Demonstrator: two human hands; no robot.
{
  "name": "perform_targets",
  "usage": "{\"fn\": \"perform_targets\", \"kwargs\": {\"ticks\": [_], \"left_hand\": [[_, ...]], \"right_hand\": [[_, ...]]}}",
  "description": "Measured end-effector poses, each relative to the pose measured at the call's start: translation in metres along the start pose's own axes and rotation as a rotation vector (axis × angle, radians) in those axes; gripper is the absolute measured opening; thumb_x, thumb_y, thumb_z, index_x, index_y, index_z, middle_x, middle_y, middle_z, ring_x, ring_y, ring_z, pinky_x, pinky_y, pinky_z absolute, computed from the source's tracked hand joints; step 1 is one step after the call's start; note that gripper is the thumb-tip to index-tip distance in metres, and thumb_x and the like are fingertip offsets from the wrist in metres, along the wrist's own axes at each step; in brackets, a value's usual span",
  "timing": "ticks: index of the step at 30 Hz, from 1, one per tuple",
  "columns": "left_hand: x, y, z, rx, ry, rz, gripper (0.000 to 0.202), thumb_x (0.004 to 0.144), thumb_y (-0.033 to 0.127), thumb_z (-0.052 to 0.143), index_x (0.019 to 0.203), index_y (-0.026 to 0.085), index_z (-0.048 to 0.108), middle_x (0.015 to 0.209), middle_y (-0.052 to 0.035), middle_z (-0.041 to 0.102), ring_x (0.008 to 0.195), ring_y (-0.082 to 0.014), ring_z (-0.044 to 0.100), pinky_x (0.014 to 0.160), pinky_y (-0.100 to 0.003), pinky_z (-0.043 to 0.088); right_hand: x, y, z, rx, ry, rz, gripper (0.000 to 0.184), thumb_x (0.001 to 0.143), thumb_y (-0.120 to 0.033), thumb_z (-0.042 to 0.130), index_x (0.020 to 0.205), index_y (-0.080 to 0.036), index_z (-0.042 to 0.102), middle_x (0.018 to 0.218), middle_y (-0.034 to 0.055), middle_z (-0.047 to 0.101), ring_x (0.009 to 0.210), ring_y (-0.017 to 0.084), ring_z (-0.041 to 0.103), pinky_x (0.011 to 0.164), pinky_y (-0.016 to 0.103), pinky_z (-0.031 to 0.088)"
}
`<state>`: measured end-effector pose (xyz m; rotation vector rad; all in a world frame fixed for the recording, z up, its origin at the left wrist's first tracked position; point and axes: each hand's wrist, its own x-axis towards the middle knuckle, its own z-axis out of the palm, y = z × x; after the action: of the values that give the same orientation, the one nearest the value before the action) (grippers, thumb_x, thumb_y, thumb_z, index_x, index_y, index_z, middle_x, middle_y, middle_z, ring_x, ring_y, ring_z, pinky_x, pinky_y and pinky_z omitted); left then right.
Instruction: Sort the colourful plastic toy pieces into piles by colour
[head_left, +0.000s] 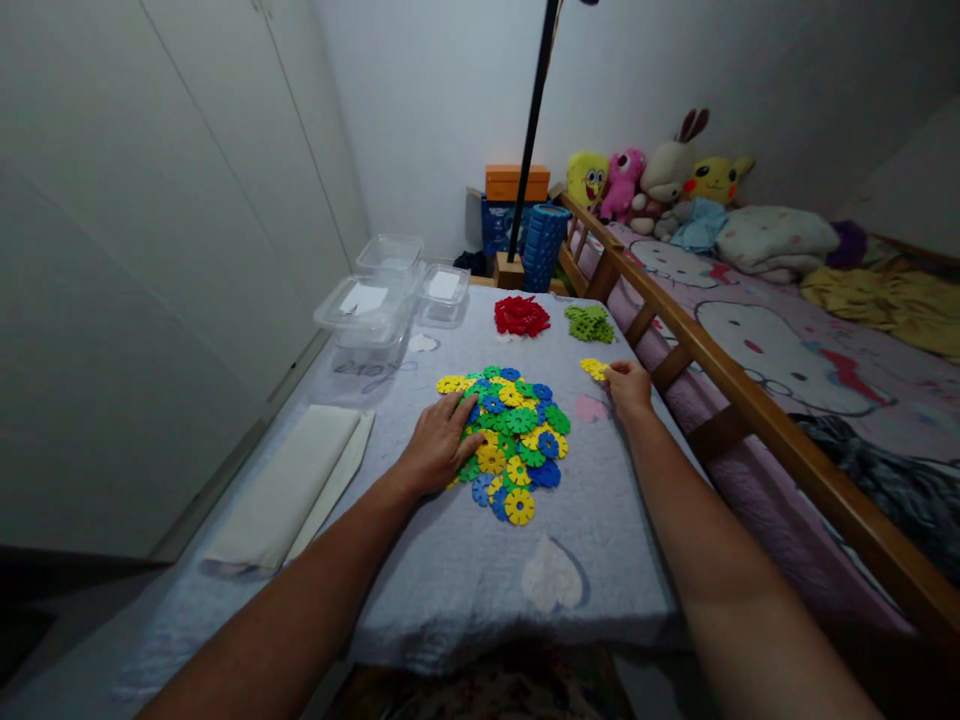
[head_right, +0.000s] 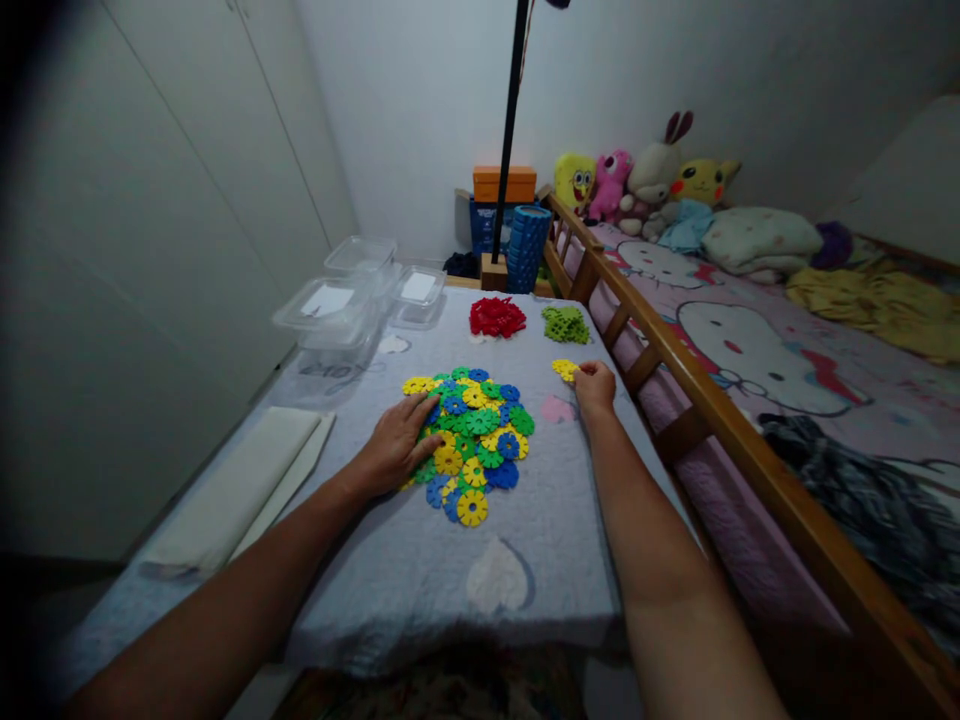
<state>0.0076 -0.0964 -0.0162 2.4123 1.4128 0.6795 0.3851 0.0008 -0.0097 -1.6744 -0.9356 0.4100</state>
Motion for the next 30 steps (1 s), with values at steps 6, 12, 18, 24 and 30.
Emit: {"fn": "perform_targets", "kwargs": {"ticks": [6, 12, 18, 24, 30], "left_hand": [[0.001, -0.003, -0.012, -0.107, -0.019, -0.01, 0.07, 0.091, 0.045, 0.058, 0.153, 0.022, 0.038, 0.157, -0.0158, 0.04, 0.146, -0.0341, 0.038, 0.122, -0.055, 0.03], [-0.007, -0.009, -0.039, -0.121, -0.053, -0.073, 0.064, 0.073, 0.029, 0.068, 0.135, 0.024, 0.056, 0.148, -0.0117, 0.044, 0.142, -0.0346, 0.039, 0.119, -0.053, 0.033], [-0.009, -0.012, -0.054, -0.218, -0.105, -0.144, 0.035, 0.073, 0.025, 0.066, 0.107, 0.021, 0.065, 0.112, -0.0076, 0.06, 0.108, -0.0263, 0.058, 0.099, -0.043, 0.048], [-0.008, -0.007, -0.053, -0.362, -0.121, -0.215, 0.023, 0.07, 0.022, 0.07, 0.09, 0.021, 0.06, 0.087, -0.0014, 0.062, 0.079, -0.0182, 0.056, 0.072, -0.032, 0.045], [-0.01, -0.006, -0.052, -0.548, -0.119, -0.232, 0.016, 0.074, 0.025, 0.069, 0.085, 0.02, 0.059, 0.075, 0.0024, 0.059, 0.067, -0.0135, 0.052, 0.062, -0.027, 0.04]], "right_hand": [[-0.001, 0.01, -0.003, -0.19, 0.045, -0.016, 0.025, 0.06, -0.025, 0.068, 0.084, -0.019, 0.063, 0.089, 0.0048, 0.066, 0.084, 0.021, 0.06, 0.08, 0.033, 0.05], [-0.026, -0.008, -0.011, -0.257, 0.01, -0.112, 0.035, 0.063, -0.021, 0.064, 0.097, -0.018, 0.069, 0.111, 0.0104, 0.061, 0.085, 0.02, 0.059, 0.091, 0.037, 0.05], [-0.082, -0.052, -0.009, -0.241, -0.526, -0.316, 0.027, 0.073, -0.03, 0.063, 0.095, -0.018, 0.07, 0.096, 0.0063, 0.065, 0.083, 0.021, 0.059, 0.082, 0.037, 0.051], [-0.152, -0.083, 0.004, -0.227, -0.764, -0.715, 0.016, 0.084, -0.028, 0.066, 0.098, -0.023, 0.072, 0.101, 0.0068, 0.063, 0.101, 0.025, 0.057, 0.094, 0.042, 0.046], [-0.193, -0.091, 0.019, -0.4, -0.797, -0.899, 0.037, 0.084, -0.031, 0.074, 0.119, -0.021, 0.07, 0.119, 0.0121, 0.059, 0.112, 0.03, 0.05, 0.099, 0.047, 0.041]]}}
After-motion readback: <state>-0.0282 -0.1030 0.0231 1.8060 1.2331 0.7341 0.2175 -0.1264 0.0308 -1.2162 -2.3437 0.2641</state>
